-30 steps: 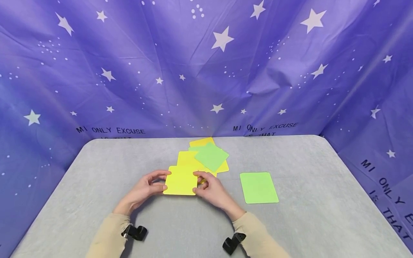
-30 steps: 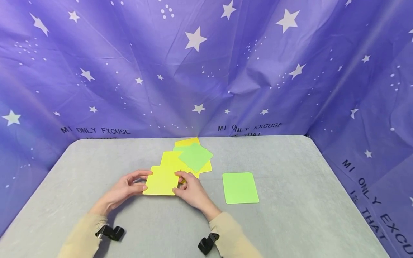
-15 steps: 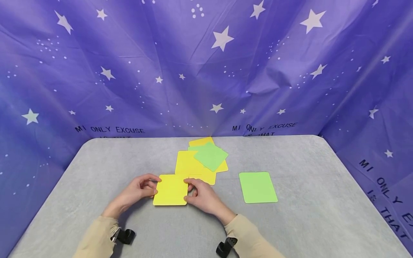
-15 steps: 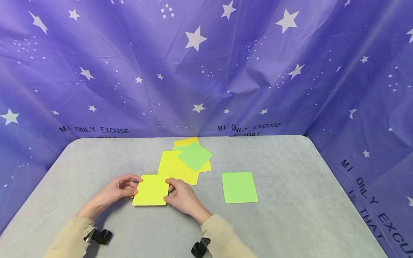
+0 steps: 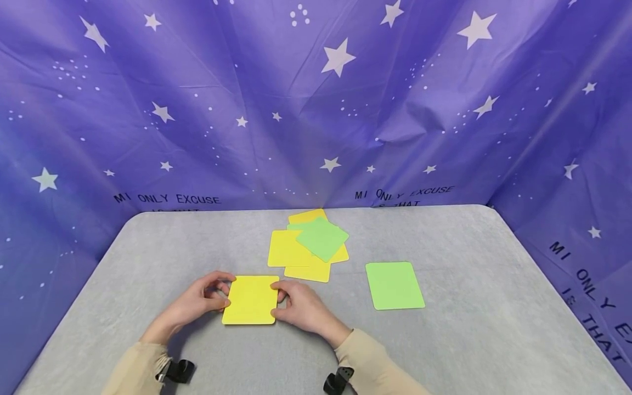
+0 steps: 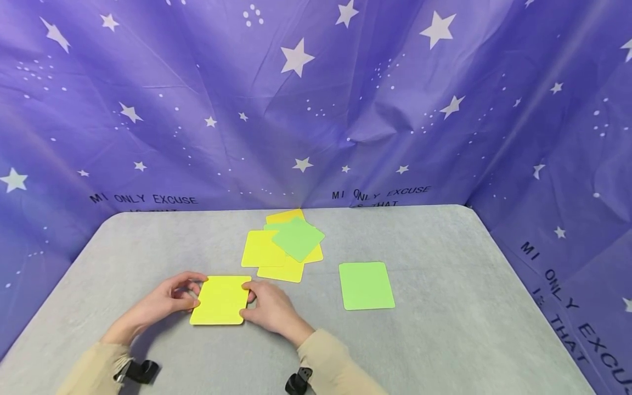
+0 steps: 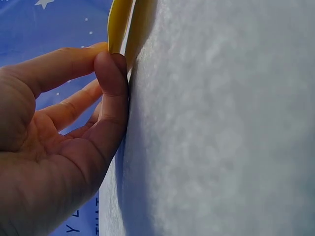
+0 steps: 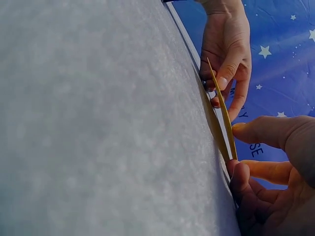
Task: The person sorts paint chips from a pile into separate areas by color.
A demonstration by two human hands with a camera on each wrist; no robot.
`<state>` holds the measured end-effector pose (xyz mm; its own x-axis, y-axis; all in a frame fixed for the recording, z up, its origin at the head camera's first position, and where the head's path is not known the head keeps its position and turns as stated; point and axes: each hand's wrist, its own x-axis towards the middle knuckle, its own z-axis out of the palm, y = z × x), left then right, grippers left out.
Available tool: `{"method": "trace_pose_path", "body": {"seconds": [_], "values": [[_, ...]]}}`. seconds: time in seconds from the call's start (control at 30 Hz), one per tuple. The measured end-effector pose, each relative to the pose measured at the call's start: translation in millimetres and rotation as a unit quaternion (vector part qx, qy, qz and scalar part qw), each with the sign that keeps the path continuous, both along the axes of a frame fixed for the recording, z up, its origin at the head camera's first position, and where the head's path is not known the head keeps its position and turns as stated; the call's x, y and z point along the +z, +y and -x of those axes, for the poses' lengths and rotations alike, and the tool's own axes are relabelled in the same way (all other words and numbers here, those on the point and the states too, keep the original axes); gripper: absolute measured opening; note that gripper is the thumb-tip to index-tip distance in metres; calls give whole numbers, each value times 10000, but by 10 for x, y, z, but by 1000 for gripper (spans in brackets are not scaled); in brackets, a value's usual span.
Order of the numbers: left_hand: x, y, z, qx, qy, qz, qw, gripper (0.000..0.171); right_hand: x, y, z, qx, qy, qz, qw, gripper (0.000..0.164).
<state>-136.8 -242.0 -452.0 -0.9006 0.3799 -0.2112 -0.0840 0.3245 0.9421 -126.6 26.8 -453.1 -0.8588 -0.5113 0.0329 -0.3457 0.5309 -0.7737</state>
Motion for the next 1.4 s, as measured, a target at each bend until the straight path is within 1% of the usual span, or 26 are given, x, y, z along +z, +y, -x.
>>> {"method": "trace_pose_path", "body": {"seconds": [0.23,0.33,0.47,0.6,0.77,0.87,0.97,1.07,1.27,1.4], "values": [[33,-8,-23,25,0,50,10000,53,12,-32,-3,-77,-30,-180,9998,43],[43,-3,-23,3,37,139,9999,52,6,-38,1,-75,43,-224,9997,42],[57,-2,-22,-87,236,323,9992,50,-3,-44,3,-30,183,-285,9994,40],[67,-10,-21,-172,491,504,9974,47,-9,-45,4,15,204,-288,9994,38],[69,-7,-18,-206,686,704,9949,42,-14,-41,3,13,176,-225,9996,39],[65,13,-15,-175,669,754,9948,40,-12,-31,2,-6,113,-80,9999,37],[60,49,-2,-79,625,817,9947,36,-3,-12,3,-21,30,127,9999,34],[63,96,21,-17,646,795,9947,35,6,20,11,-53,14,282,9996,29],[62,212,68,32,740,704,9948,40,32,131,38,-191,-45,317,9993,24],[67,292,105,-41,833,612,9946,43,51,254,61,-285,16,354,9990,25]]}}
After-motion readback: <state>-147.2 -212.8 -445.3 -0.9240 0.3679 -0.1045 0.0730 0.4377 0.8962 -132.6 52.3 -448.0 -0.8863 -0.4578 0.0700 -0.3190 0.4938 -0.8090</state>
